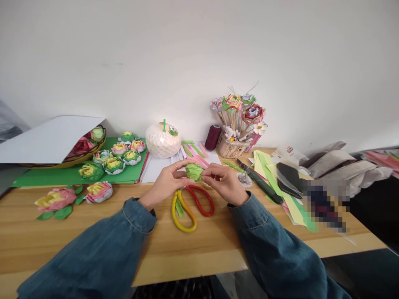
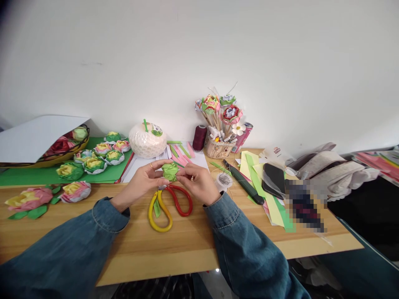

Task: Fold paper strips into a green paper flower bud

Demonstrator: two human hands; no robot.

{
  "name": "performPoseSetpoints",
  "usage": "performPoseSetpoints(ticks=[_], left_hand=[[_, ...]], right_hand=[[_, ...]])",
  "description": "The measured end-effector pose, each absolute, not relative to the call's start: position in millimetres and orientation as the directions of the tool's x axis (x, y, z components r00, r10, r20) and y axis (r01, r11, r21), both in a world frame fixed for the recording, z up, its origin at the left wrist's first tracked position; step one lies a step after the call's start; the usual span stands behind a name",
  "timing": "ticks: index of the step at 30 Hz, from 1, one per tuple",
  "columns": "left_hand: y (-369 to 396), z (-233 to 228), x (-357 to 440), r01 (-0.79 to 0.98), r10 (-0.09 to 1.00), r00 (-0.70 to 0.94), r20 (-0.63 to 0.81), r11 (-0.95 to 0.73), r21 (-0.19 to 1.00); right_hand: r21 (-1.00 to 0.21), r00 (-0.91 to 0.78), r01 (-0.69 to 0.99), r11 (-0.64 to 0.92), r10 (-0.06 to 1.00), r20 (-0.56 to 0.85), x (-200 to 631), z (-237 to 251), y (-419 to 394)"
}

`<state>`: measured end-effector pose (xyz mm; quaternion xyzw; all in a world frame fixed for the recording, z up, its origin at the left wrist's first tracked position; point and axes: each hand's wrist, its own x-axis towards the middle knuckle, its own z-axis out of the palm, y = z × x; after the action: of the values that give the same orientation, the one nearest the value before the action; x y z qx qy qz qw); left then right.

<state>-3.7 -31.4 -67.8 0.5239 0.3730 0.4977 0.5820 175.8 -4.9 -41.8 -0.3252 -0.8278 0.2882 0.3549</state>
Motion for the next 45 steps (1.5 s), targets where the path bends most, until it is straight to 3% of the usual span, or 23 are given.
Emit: performPoseSetpoints(ticks=[12,23,29,36,45], left_hand=[[-33.3,-66.7,-0.5,-0.172,0.968,0.229,0.099,-0.060,0.983],[-36.0,-64.1,2.7,-0.406,0.991,0.098,0.093,-0.045,0.913],[-38.1,-59.4,6.0,-0.510,0.991,0.121,0.056,0.013,0.860],[-39.9,-61.4,2.2,-0.553,0.981,0.191,0.029,0.083,0.829],[-38.3,-65.1,1.3,-0.581,0.939,0.339,0.062,0.157,0.799]], right_hand=[[-0.739,-0.480,0.385,0.553,0.803,0.352,173.8,-46.3,-4.1],[-0.563,-0.277,0.420,0.712,0.691,0.668,166.7,-46.1,-19.1],[-0.490,-0.296,0.439,0.753,0.636,0.712,167.2,-48.5,-20.9],[-0.584,-0.254,0.376,0.720,0.686,0.682,170.6,-43.5,-19.1],[-0.637,-0.352,0.261,0.725,0.686,0.636,168.5,-40.4,-21.3]])
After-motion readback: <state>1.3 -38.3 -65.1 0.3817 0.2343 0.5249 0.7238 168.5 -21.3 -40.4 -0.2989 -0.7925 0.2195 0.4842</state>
